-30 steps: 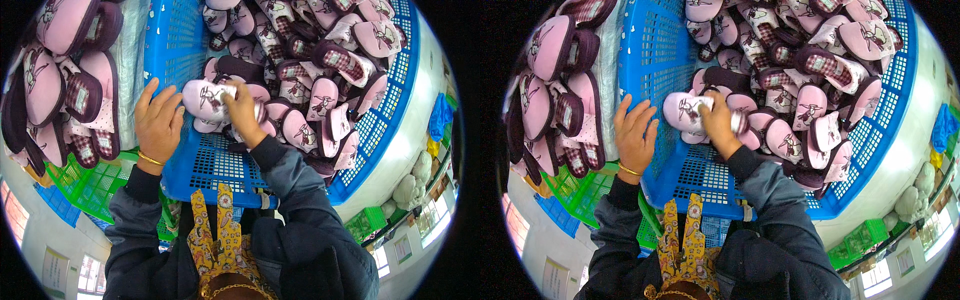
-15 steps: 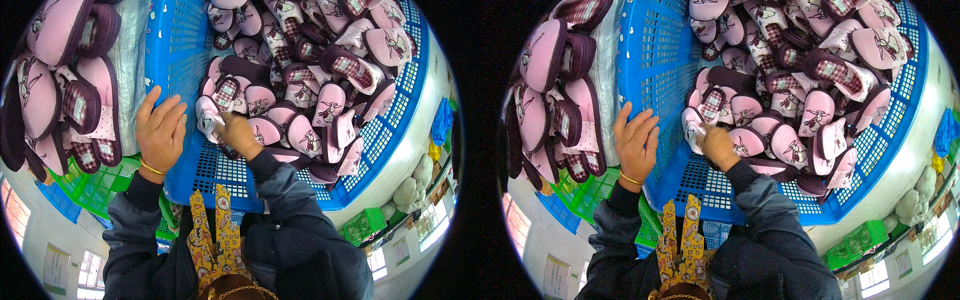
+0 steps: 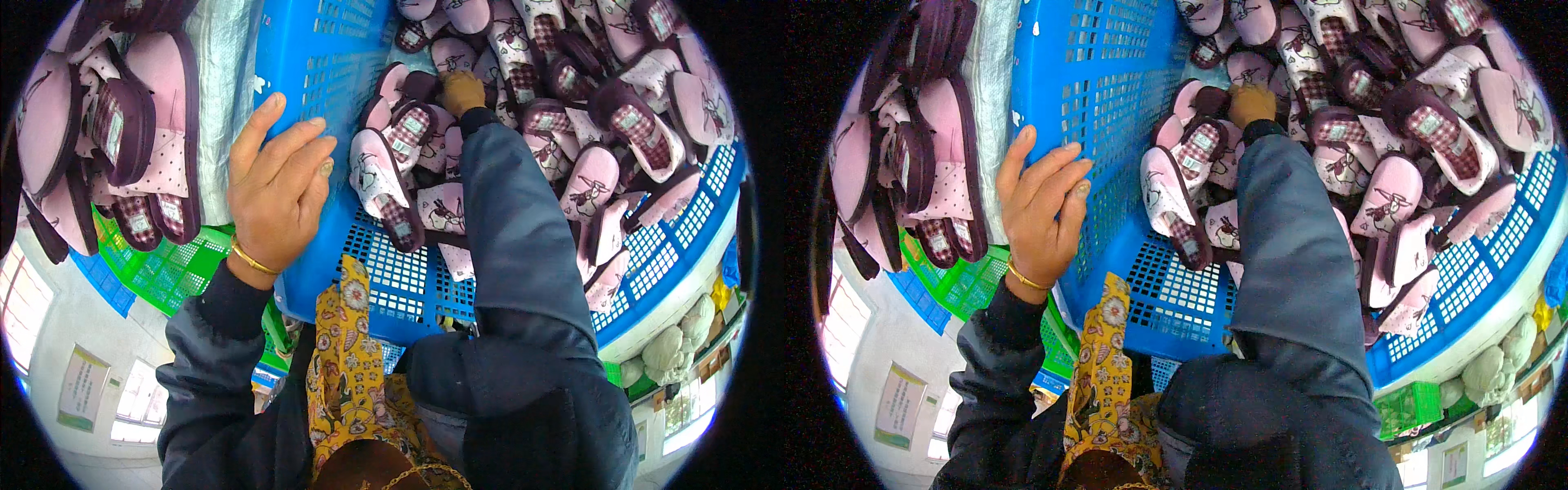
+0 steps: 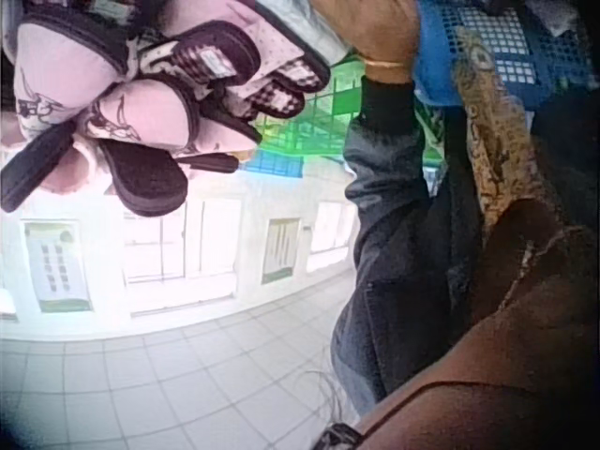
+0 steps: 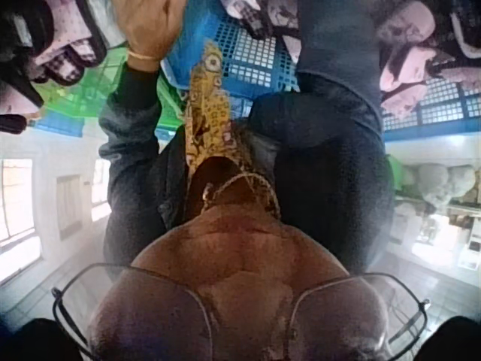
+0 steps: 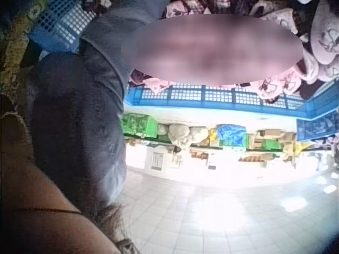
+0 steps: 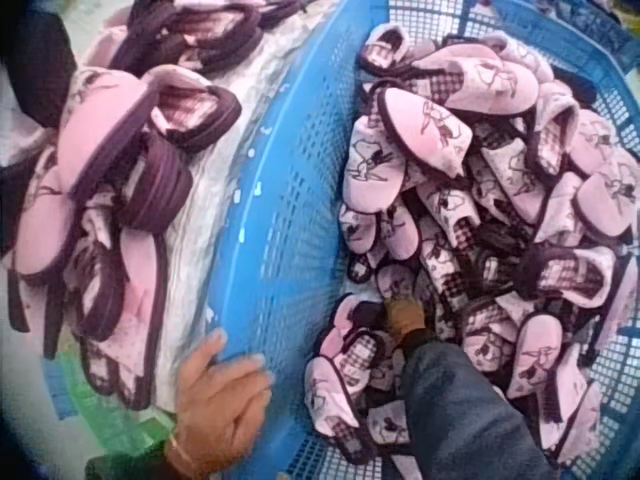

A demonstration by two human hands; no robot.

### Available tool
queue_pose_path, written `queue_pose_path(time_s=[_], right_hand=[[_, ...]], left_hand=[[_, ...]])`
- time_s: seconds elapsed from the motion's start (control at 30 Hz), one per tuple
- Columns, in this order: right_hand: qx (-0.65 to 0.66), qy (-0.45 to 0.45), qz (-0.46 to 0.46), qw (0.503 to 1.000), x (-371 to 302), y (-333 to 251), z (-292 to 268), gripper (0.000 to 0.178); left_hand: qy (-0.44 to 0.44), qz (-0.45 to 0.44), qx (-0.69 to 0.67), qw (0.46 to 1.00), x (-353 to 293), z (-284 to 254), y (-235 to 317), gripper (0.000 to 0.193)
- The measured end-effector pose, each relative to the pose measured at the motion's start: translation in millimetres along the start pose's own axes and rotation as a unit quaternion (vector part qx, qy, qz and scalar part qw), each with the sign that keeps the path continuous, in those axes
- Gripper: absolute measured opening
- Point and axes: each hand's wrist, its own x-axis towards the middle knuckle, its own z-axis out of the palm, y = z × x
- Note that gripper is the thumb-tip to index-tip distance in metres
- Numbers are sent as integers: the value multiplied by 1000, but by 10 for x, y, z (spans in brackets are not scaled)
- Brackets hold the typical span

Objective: The person repeatedly picks up pink slippers with a cartoon design from a blue crate and places them into a green crate. The person handles the slippers one at a time, transferring them between the two containers.

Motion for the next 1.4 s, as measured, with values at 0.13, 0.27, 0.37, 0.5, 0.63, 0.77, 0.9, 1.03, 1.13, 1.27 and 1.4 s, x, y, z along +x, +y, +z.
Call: queue_pose_path(time_s=[0.13,0.27,0.37,0.5,0.63,0.77,0.9,1.03,1.13,1.27,1.4], right_hand=[[70,113,-81,988,-476,-63,-361,37],[190,259,-223,921,-1319,-323,-977,33],[205,164,-269,927,-1777,-425,-868,27],[149,88,-236,956,-1946,-321,-434,29],[100,97,-161,977,-1881,-416,-366,15],[76,78,-94,990,-1877,-548,-463,16],[99,107,-13,989,-1811,-649,-374,25],[160,-17,142,977,-1683,-845,-541,44],[250,23,197,948,-1395,-730,74,42],[751,-25,326,574,-1098,-555,468,19],[721,69,286,627,-1024,-615,331,8]], left_hand=[[22,-5,-8,1000,-34,2,9,19],[19,-11,-10,1000,-67,7,35,16],[27,6,6,1000,-24,-5,34,16],[19,5,-2,1000,-28,-14,36,16],[19,2,10,1000,-37,-12,37,17],[30,-2,15,999,-50,6,30,17],[37,-1,21,999,-53,-6,28,16],[30,-9,30,999,-73,-2,19,15],[65,19,52,996,-73,69,-30,16],[66,10,63,996,-59,73,3,16],[61,9,66,996,-104,72,-33,17]])
